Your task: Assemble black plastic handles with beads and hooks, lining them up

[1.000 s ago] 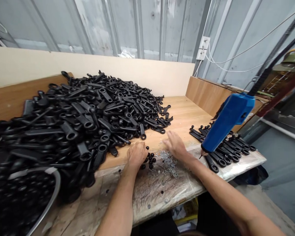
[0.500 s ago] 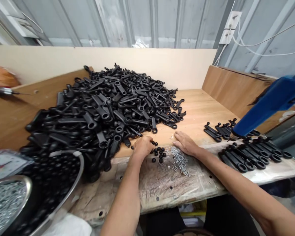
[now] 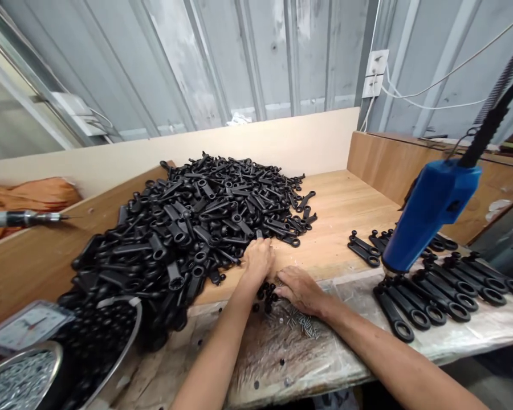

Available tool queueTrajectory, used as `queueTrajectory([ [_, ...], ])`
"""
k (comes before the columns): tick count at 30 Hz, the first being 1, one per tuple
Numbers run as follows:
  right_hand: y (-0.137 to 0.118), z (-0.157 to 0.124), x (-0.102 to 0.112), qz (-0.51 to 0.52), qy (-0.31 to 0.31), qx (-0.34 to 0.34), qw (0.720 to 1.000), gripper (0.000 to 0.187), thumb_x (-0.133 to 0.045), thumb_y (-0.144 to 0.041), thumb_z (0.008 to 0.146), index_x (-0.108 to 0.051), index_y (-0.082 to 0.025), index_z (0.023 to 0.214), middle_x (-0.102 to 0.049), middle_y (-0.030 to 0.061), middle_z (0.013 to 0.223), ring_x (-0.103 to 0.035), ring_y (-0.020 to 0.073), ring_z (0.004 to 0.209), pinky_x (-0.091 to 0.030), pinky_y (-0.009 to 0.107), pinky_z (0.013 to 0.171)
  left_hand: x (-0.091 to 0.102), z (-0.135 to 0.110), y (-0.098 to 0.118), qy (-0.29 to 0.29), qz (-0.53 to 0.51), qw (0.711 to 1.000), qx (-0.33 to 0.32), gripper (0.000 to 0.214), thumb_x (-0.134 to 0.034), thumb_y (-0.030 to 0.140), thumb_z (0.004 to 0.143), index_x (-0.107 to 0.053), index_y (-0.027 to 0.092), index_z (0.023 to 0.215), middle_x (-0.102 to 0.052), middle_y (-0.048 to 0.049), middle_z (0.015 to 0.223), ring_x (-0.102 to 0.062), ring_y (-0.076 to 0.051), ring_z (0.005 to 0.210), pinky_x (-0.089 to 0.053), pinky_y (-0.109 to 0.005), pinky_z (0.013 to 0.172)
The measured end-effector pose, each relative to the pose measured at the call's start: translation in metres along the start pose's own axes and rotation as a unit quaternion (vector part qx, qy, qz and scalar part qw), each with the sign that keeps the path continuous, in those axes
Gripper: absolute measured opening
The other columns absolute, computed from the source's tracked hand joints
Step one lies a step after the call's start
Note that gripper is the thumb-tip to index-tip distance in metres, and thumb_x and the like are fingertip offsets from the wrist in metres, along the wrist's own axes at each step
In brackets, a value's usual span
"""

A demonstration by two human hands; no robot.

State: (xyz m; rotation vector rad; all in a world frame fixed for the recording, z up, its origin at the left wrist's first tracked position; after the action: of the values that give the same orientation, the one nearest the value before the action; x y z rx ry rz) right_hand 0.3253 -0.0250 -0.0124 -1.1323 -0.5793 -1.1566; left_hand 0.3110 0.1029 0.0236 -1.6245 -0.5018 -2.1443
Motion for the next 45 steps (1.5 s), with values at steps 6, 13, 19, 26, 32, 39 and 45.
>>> queueTrajectory([
  [6, 0.031, -0.003, 0.015, -0.072, 0.072, -0.154, 0.983, 0.03, -0.045, -0.04, 0.086, -0.055, -0.015, 0.097, -0.055, 0.0125, 0.101, -0.045, 0.0251, 0.097, -0.035, 0.04, 0.085, -0.01, 0.04, 0.059, -0.035, 0.025, 0.973, -0.227, 0.028, -0.055, 0.019, 0.068, -0.063, 0.025, 0.094, -0.052, -0.0074, 0.115, -0.029, -0.03, 0.12, -0.03, -0.043, 0.09],
  [13, -0.002, -0.004, -0.007, -0.035, -0.035, 0.038, 0.998, 0.05, -0.044, -0.053, 0.083, -0.051, -0.015, 0.115, -0.055, 0.0103, 0.111, -0.045, 0.0246, 0.104, -0.035, 0.039, 0.09, -0.026, 0.052, 0.072, -0.054, 0.036, 0.959, -0.275, 0.034, -0.046, 0.012, 0.07, -0.059, 0.021, 0.1, -0.055, -0.0095, 0.108, -0.034, -0.028, 0.114, -0.028, -0.045, 0.09],
  [19, 0.0, -0.002, 0.004, -0.02, -0.01, 0.008, 1.0, 0.027, -0.047, -0.039, 0.086, -0.058, -0.017, 0.094, -0.059, 0.0072, 0.094, -0.05, 0.0208, 0.089, -0.038, 0.033, 0.079, -0.026, 0.04, 0.079, -0.053, 0.035, 0.957, -0.282, 0.032, -0.039, 0.009, 0.075, -0.056, 0.018, 0.101, -0.058, -0.0108, 0.102, -0.041, -0.024, 0.102, -0.027, -0.042, 0.091],
  [26, 0.021, -0.006, 0.026, -0.048, 0.074, -0.109, 0.99, 0.012, -0.048, -0.02, 0.081, -0.058, -0.017, 0.075, -0.061, 0.0068, 0.079, -0.053, 0.0197, 0.08, -0.036, 0.031, 0.074, -0.03, 0.039, 0.071, -0.042, 0.005, 0.973, -0.229, 0.034, -0.038, 0.011, 0.076, -0.054, 0.015, 0.106, -0.061, -0.0132, 0.089, -0.044, -0.026, 0.098, -0.03, -0.041, 0.086],
  [32, 0.035, -0.011, 0.039, -0.025, 0.106, -0.124, 0.986, 0.018, -0.047, -0.018, 0.079, -0.062, -0.017, 0.089, -0.064, 0.0074, 0.088, -0.055, 0.0206, 0.085, -0.039, 0.03, 0.077, -0.023, 0.044, 0.051, 0.006, -0.105, 0.99, -0.094, 0.036, -0.044, 0.011, 0.071, -0.056, 0.017, 0.105, -0.063, -0.0087, 0.089, -0.049, -0.024, 0.097, -0.031, -0.039, 0.09],
  [39, 0.041, -0.016, 0.035, 0.011, 0.103, -0.11, 0.989, 0.021, -0.047, -0.019, 0.079, -0.063, -0.017, 0.093, -0.065, 0.0072, 0.093, -0.057, 0.0197, 0.087, -0.042, 0.028, 0.077, 0.042, 0.024, -0.046, 0.231, -0.277, 0.928, 0.094, 0.037, -0.039, 0.021, 0.078, -0.044, 0.015, 0.114, -0.059, -0.0059, 0.103, -0.055, -0.016, 0.096, -0.04, -0.026, 0.084],
  [45, -0.001, -0.009, 0.015, 0.019, 0.018, -0.017, 1.0, 0.014, -0.049, -0.017, 0.079, -0.063, -0.02, 0.081, -0.063, 0.0025, 0.078, -0.056, 0.0148, 0.077, -0.039, 0.023, 0.069, 0.048, -0.041, -0.087, 0.302, -0.631, 0.692, 0.179, 0.033, -0.054, 0.027, 0.065, -0.048, 0.018, 0.097, -0.056, 0.0036, 0.072, -0.053, -0.008, 0.05, -0.041, -0.019, 0.049],
])
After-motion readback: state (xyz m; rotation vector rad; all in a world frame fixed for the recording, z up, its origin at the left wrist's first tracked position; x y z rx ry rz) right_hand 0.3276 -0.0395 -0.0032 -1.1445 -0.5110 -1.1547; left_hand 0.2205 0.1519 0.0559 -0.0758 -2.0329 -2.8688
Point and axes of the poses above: each hand's wrist, its own z-axis towards the middle knuckle, its own x-axis out of the back of the hand, y = z × x, the point moved 5 cm from there along z, towards the middle knuckle
